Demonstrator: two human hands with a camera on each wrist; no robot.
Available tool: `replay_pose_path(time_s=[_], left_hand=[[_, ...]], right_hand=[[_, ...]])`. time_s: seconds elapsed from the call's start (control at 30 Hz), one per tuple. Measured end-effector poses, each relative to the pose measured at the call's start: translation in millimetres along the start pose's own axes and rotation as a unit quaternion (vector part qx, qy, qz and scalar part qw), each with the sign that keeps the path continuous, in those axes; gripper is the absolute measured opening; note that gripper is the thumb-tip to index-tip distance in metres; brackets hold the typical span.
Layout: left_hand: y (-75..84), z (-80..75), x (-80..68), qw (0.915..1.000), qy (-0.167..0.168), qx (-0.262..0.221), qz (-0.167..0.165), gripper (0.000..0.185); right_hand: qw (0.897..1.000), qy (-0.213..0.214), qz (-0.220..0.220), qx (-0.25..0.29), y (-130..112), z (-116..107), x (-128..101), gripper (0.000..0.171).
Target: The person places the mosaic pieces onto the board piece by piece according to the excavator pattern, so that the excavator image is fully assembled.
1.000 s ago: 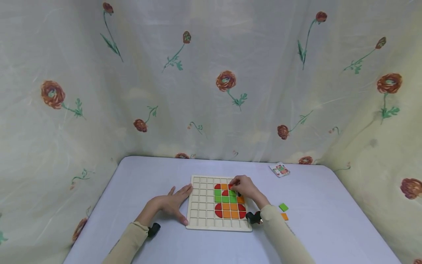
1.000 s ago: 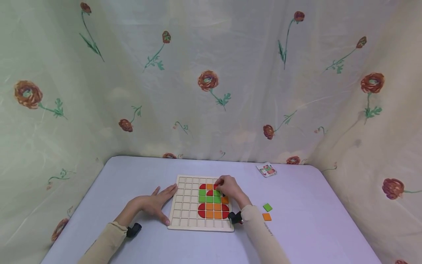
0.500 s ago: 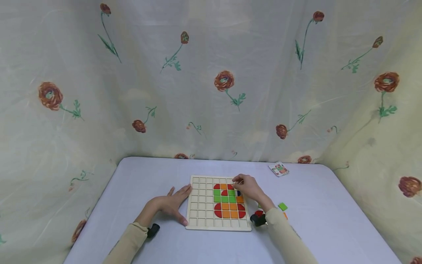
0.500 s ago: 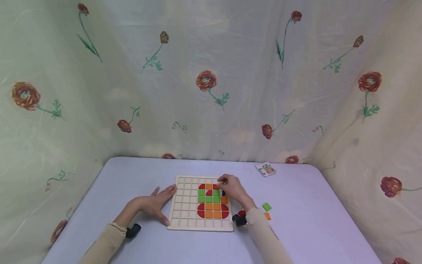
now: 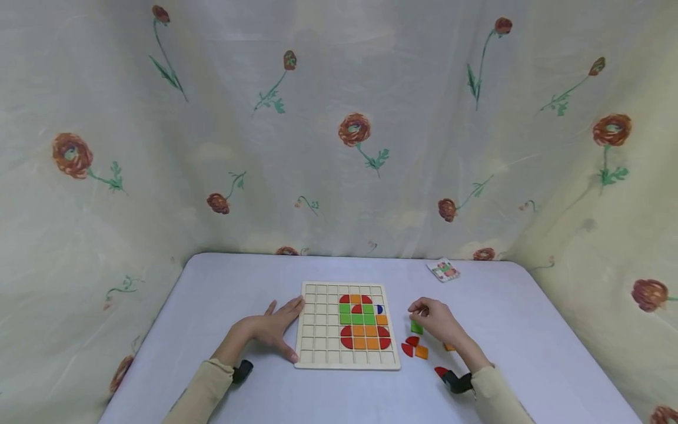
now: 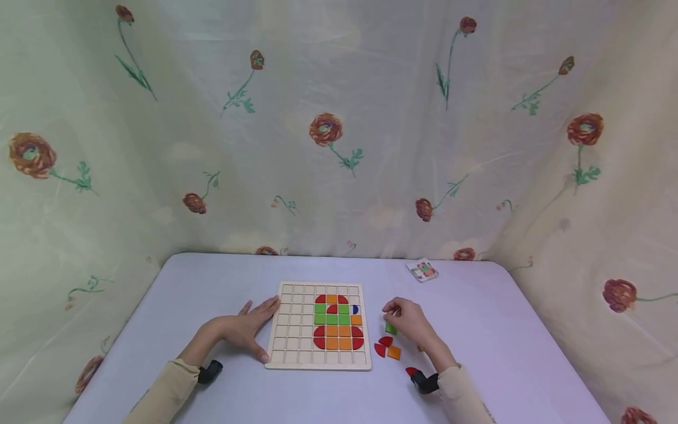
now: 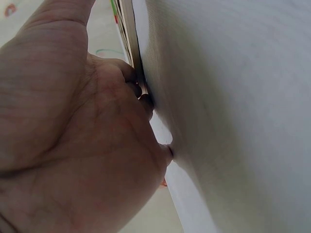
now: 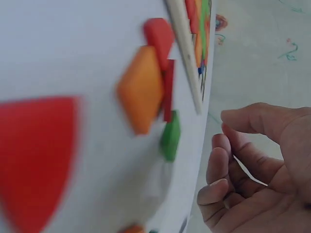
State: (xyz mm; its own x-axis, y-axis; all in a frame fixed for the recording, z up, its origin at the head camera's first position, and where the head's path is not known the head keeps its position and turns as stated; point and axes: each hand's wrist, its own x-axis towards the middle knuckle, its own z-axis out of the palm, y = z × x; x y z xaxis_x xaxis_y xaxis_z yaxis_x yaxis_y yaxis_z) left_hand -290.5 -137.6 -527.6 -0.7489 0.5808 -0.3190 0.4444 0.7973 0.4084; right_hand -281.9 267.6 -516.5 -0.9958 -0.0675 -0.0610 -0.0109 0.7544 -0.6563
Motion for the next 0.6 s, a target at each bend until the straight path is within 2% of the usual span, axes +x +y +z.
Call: replay_pose_path(time_s=[0.17,0.33,0.6], left_hand=[[0.4,-0.5,-1.0,1.0,0.0,-0.002,0.0,0.129],[1.1,-1.1,-1.1,1.0,0.0,-0.003,-0.002,0.129],[1.1,0.1,-1.3,1.0,0.006,0.0,-0.002,0.129]], right_hand=[[1.0,-0.017,0.019,-0.005,11,-1,-24,0.015],[0.999,-0.032,0.04,-0.006,18,6,-37,0.022],[0.999,-0.038,0.019,-0.003,17,14,-46,0.028]])
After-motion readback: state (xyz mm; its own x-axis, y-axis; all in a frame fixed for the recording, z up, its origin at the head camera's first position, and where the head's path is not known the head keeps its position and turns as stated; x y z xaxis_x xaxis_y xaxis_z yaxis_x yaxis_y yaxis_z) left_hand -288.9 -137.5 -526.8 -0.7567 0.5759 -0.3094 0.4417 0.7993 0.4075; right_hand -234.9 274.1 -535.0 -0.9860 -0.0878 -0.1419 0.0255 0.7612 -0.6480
